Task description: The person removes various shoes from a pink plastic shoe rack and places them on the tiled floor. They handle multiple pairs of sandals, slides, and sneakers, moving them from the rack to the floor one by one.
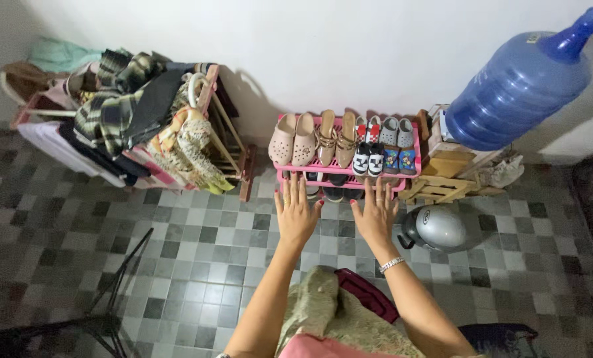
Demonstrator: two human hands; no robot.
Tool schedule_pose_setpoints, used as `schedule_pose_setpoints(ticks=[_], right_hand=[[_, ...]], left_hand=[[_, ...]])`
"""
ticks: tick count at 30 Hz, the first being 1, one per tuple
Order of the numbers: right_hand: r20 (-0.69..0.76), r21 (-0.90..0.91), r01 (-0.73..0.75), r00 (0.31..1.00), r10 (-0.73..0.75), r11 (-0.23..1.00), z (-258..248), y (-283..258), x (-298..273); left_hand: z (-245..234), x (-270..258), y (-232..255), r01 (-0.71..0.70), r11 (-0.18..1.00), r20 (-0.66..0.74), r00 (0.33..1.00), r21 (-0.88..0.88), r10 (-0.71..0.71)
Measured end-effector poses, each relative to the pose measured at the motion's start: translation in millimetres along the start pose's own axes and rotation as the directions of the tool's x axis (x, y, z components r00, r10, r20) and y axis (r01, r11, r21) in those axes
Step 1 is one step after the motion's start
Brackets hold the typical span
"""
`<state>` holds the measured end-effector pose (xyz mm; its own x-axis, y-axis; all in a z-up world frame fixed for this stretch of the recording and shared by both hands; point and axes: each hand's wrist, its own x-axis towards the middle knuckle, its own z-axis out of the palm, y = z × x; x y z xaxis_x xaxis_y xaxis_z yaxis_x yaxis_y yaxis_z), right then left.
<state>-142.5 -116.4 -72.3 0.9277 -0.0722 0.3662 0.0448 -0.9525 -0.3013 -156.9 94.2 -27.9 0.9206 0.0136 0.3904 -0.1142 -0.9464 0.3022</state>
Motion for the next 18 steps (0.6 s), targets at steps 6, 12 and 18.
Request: schedule_pose_setpoints(ticks=[6,12,18], right_hand=[[-0.046,0.041,-0.03,0.998,0.031,0.999,0.0,39.6,27.4],[-0.022,0.026,-0.022,1.0,0.022,0.999,18.1,52.3,48.8],[0.12,0.007,-0.124,0.985,0.122,0.992,23.2,71.6,52.1]], left_hand=[[36.8,31.9,4.4,-0.028,0.997,0.065,0.997,-0.07,0.033],[76.0,64.9,10.9,-0.077,0.996,0.05,0.996,-0.038,0.079],[100.3,76.9,38.9,-0.087,0.996,0.11,0.99,-0.033,0.09]])
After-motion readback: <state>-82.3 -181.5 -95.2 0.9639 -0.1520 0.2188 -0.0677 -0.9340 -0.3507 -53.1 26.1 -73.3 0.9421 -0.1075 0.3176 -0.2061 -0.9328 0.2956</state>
